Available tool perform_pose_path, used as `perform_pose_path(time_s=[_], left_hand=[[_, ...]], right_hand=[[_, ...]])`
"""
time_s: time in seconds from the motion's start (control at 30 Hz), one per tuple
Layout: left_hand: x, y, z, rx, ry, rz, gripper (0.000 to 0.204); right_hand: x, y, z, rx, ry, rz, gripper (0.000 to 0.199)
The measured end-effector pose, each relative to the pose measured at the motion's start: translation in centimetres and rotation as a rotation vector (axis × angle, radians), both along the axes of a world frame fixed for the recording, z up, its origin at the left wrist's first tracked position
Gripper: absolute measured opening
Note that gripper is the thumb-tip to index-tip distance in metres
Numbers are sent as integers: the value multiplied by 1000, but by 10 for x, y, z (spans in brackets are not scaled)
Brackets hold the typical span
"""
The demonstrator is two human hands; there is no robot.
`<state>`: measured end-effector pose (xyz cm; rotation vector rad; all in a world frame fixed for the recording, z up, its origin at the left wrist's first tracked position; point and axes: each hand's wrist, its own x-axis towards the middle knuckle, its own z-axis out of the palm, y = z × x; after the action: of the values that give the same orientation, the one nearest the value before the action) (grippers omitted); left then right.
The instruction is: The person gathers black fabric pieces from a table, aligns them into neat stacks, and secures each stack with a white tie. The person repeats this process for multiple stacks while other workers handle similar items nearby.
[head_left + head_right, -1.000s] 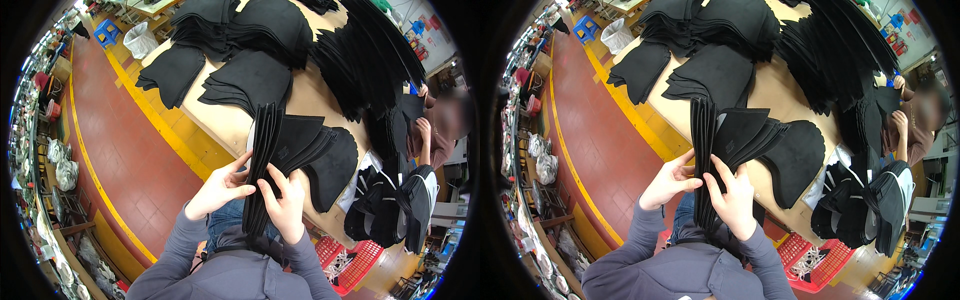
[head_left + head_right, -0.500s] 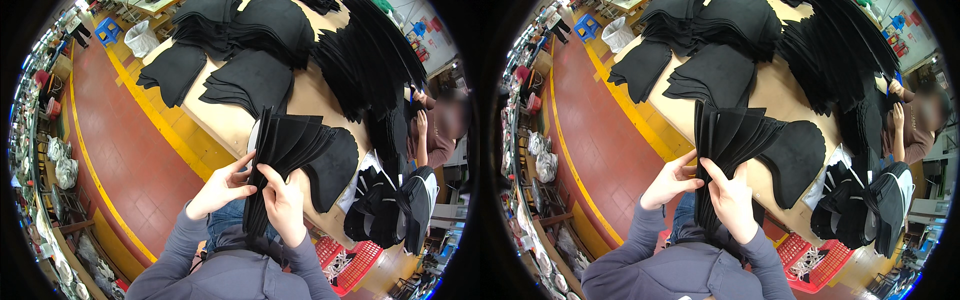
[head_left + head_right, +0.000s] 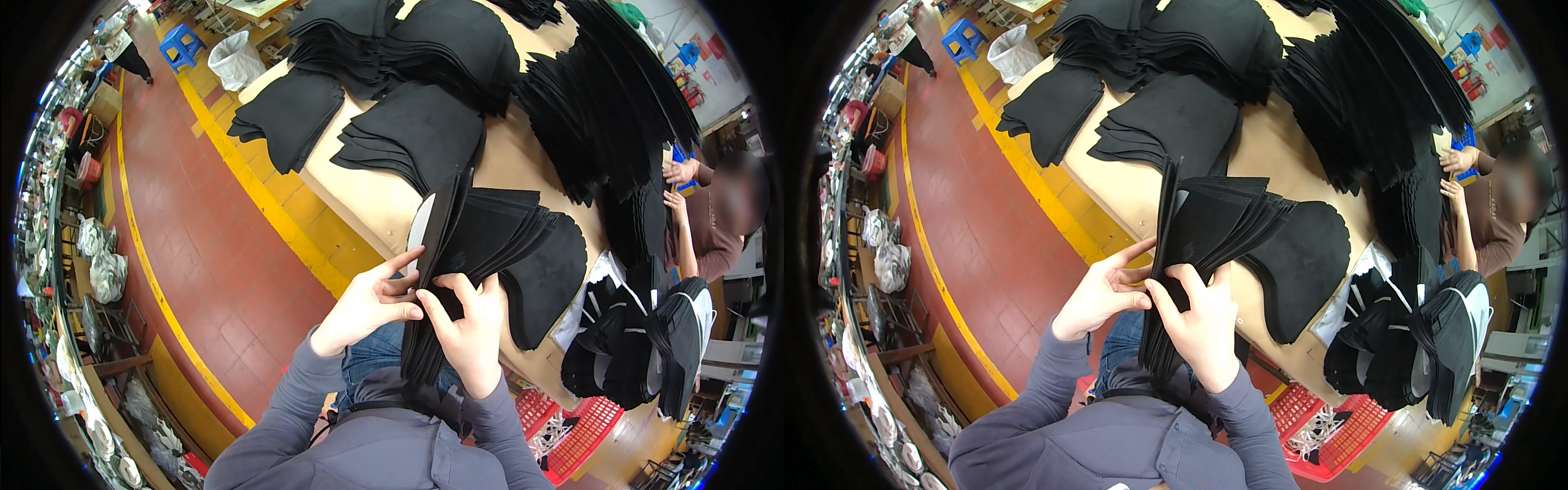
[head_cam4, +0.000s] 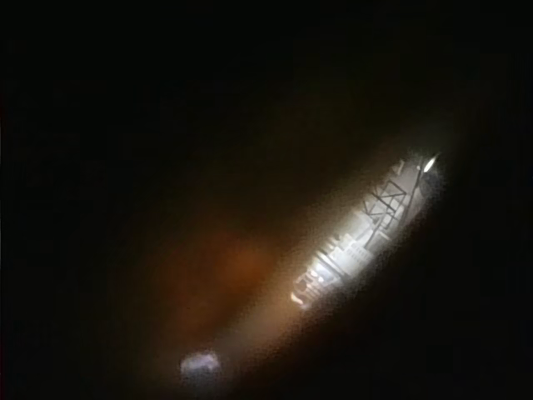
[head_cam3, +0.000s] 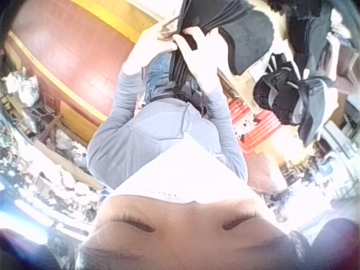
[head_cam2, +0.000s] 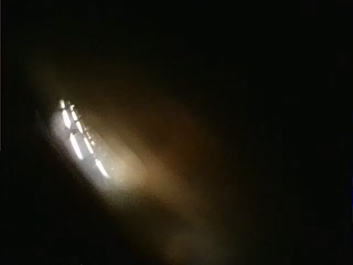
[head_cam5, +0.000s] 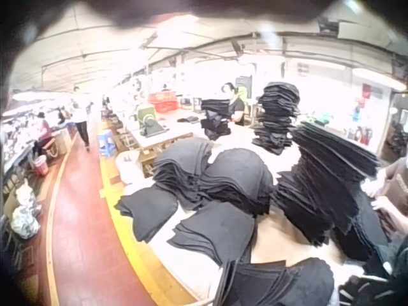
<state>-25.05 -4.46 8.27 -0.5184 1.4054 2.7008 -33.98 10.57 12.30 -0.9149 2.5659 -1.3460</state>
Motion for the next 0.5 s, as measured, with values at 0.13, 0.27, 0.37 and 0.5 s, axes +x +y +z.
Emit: perform_pose_path(time_s=[0.13, 0.27, 0.37, 0.5], left_hand=[[2, 0, -6, -31, 21, 24, 88], [-1, -2, 0, -32, -34, -12, 79], [-1, -3, 7, -64, -93, -23, 70], [-1, 1, 5, -93, -104, 31, 55]], right_hand=[[-2, 2, -6, 20, 91, 52, 20], [0, 2, -6, -3, 63, -27, 22], [1, 4, -4, 7, 73, -39, 23], [-1, 10, 3, 94, 100, 32, 16]])
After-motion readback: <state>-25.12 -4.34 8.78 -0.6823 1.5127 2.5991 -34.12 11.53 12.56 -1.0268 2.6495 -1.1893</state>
